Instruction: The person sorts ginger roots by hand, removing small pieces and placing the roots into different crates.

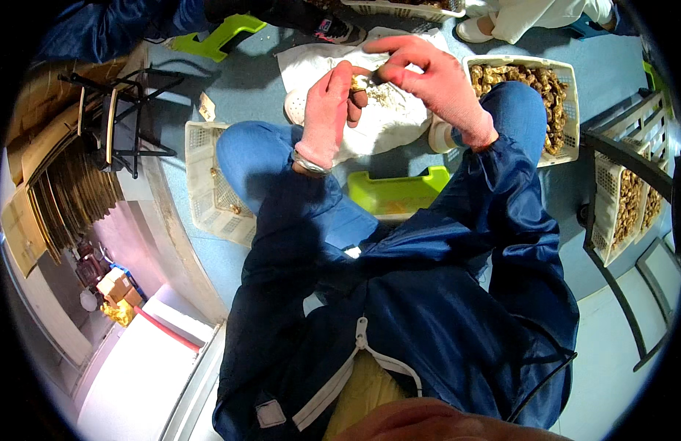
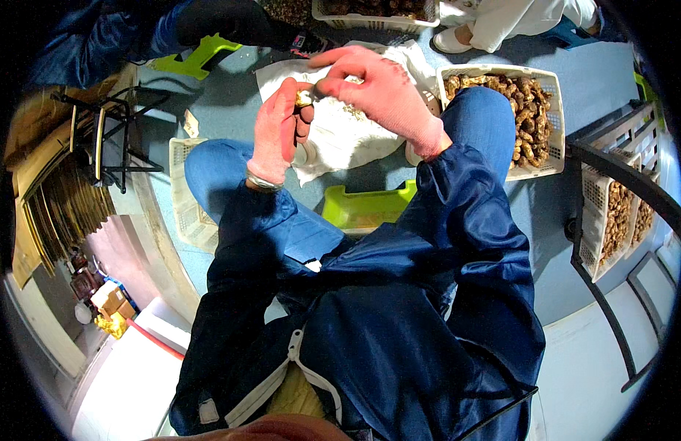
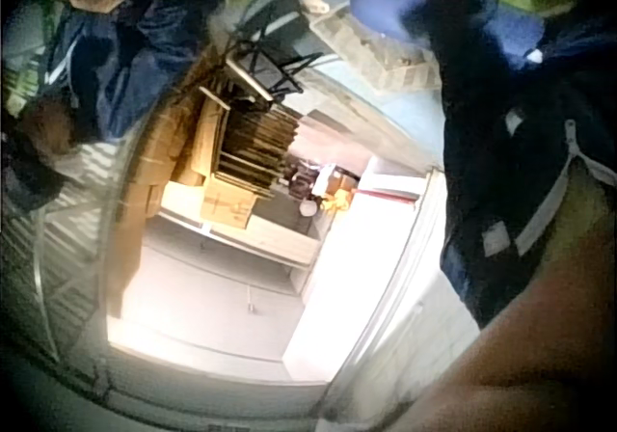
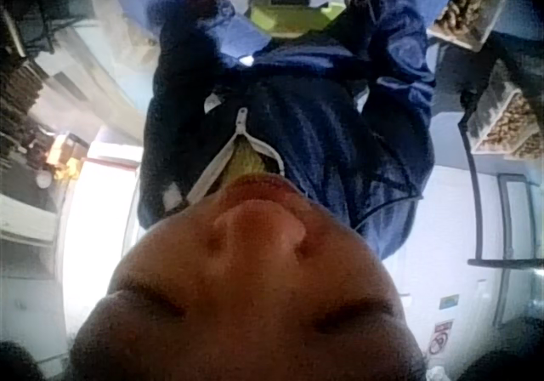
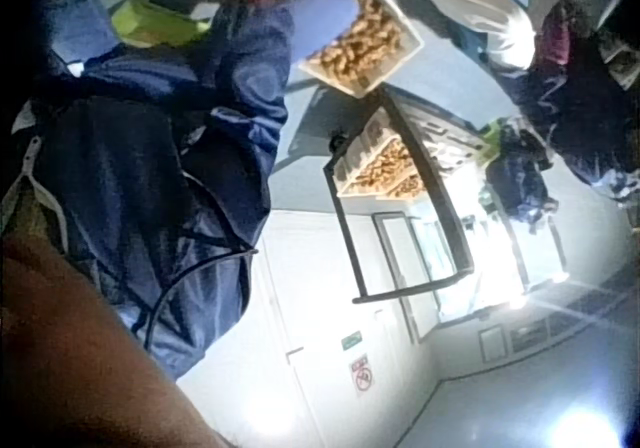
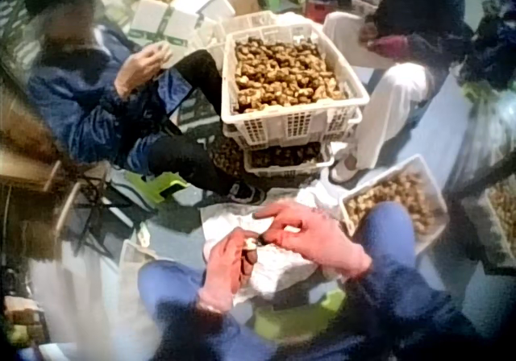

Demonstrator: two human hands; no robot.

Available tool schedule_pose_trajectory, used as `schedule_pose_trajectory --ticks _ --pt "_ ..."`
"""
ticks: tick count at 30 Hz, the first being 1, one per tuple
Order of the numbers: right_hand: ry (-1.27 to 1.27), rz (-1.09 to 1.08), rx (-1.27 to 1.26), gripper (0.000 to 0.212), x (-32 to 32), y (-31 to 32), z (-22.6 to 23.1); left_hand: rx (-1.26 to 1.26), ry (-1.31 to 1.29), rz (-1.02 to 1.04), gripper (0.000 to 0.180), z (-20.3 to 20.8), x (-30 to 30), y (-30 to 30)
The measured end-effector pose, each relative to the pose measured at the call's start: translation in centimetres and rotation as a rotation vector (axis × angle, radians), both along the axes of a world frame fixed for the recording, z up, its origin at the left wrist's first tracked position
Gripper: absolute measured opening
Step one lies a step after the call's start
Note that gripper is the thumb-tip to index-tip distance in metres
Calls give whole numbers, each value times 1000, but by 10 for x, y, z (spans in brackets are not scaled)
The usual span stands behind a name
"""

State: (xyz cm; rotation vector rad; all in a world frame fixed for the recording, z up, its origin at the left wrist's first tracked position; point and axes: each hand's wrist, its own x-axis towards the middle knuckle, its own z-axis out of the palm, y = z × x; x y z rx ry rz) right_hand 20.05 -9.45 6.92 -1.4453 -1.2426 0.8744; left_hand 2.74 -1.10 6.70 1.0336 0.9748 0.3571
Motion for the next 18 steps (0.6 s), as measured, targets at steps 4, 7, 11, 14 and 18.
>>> schedule_pose_trajectory --ticks 4,7,11,14,18 --pt "-154 -93 -28 16 3 3 -5 12 37 -30 42 2 -3 1" --pt "-29 -10 7 17 2 0 -2 22 62 -9 44 2 -2 0" --pt "-74 -37 -52 18 5 3 -7 7 43 -18 44 -2 -1 1" --pt "19 -28 -55 17 7 2 -4 -41 72 -37 43 0 -5 3" --pt "-2 15 -35 17 -3 0 -4 -80 78 25 45 -1 -1 0"
